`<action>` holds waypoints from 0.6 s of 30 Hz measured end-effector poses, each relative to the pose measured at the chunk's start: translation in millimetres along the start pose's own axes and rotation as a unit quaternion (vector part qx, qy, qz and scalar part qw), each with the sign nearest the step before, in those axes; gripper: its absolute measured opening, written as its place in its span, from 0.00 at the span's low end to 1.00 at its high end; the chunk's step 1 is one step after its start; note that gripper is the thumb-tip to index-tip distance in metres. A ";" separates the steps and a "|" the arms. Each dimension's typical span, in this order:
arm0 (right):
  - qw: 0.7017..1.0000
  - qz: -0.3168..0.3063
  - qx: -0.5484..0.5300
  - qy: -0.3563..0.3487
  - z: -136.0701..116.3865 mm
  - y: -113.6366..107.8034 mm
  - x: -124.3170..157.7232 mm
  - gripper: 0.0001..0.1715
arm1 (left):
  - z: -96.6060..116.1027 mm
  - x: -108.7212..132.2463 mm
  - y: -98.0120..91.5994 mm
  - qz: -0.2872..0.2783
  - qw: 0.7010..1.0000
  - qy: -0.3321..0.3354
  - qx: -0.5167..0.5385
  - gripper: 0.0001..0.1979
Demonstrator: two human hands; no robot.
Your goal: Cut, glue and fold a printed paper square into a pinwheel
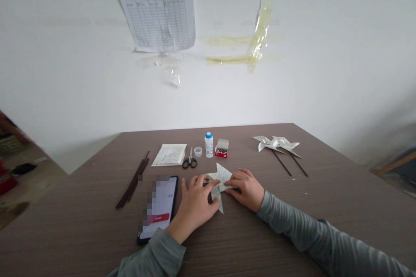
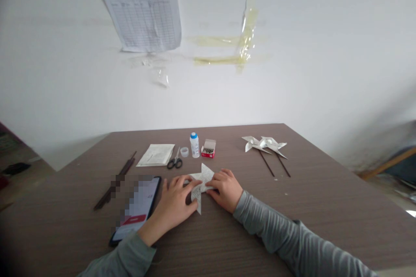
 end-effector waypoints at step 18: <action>1.000 -0.002 0.000 0.007 -0.3 -1.5 -1.1 0.13 | 5.8 -0.1 -2.3 -0.009 1.000 -0.009 -0.001 0.32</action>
Point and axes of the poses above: each hand's wrist, its own x-axis away from the middle knuckle, its own y-axis out of the palm, z = x × y, the point moved 2 cm from there along -x, towards the middle knuckle, and after that the axes turned 7 degrees about x, right-handed, at the moved point
